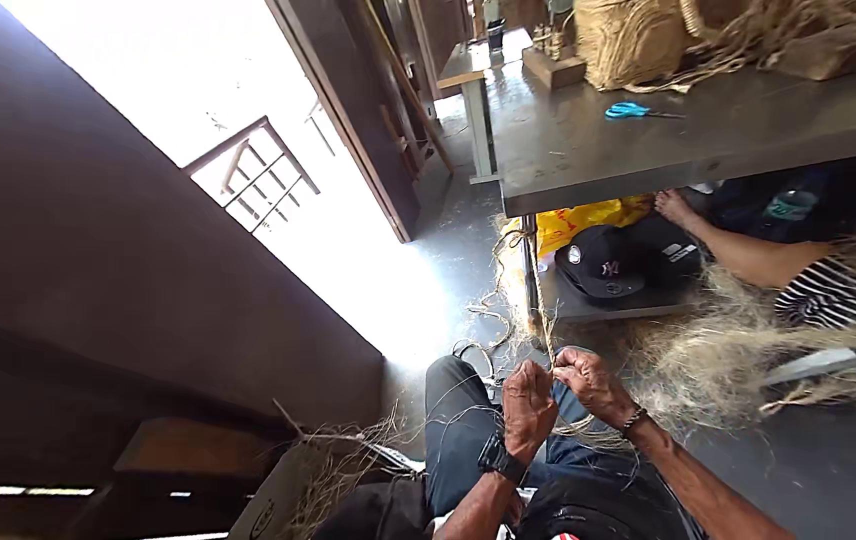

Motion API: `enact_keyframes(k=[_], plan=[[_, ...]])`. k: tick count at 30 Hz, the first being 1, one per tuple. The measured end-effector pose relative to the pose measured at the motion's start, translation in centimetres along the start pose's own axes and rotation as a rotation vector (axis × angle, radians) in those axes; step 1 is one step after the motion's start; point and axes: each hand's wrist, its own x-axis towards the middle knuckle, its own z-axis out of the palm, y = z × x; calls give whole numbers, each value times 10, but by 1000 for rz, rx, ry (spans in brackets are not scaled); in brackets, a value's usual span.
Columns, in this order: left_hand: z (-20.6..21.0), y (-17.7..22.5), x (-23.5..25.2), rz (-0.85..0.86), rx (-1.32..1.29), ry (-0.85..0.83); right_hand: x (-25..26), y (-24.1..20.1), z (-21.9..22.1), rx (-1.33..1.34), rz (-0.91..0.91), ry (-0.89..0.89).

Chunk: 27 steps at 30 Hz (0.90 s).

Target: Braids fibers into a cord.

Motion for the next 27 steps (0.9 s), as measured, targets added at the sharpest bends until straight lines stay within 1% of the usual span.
enact_keyframes(k=[2,4,8,10,12,16,19,22,27], plan=[[1,0,-8,49,37,26,-3,3,5,59,4,23],[3,0,-16,61,66,15,-5,7,10,143,7,44],[6,3,-27,50,103,-47,-7,13,16,198,-3,99],[8,1,-31,72,103,-86,-8,14,17,235,18,116],[9,-2,-32,99,85,-121,-10,11,18,349,95,122],[5,-6,-32,146,19,-216,-16,1,22,754,310,101],[3,-15,-36,114,-24,-299,-18,-3,23,934,393,100],[-3,-25,-40,103,-108,-360,-20,-4,16,988,401,92],[-32,-42,-50,54,-253,-392,-24,2,-4,931,338,151]])
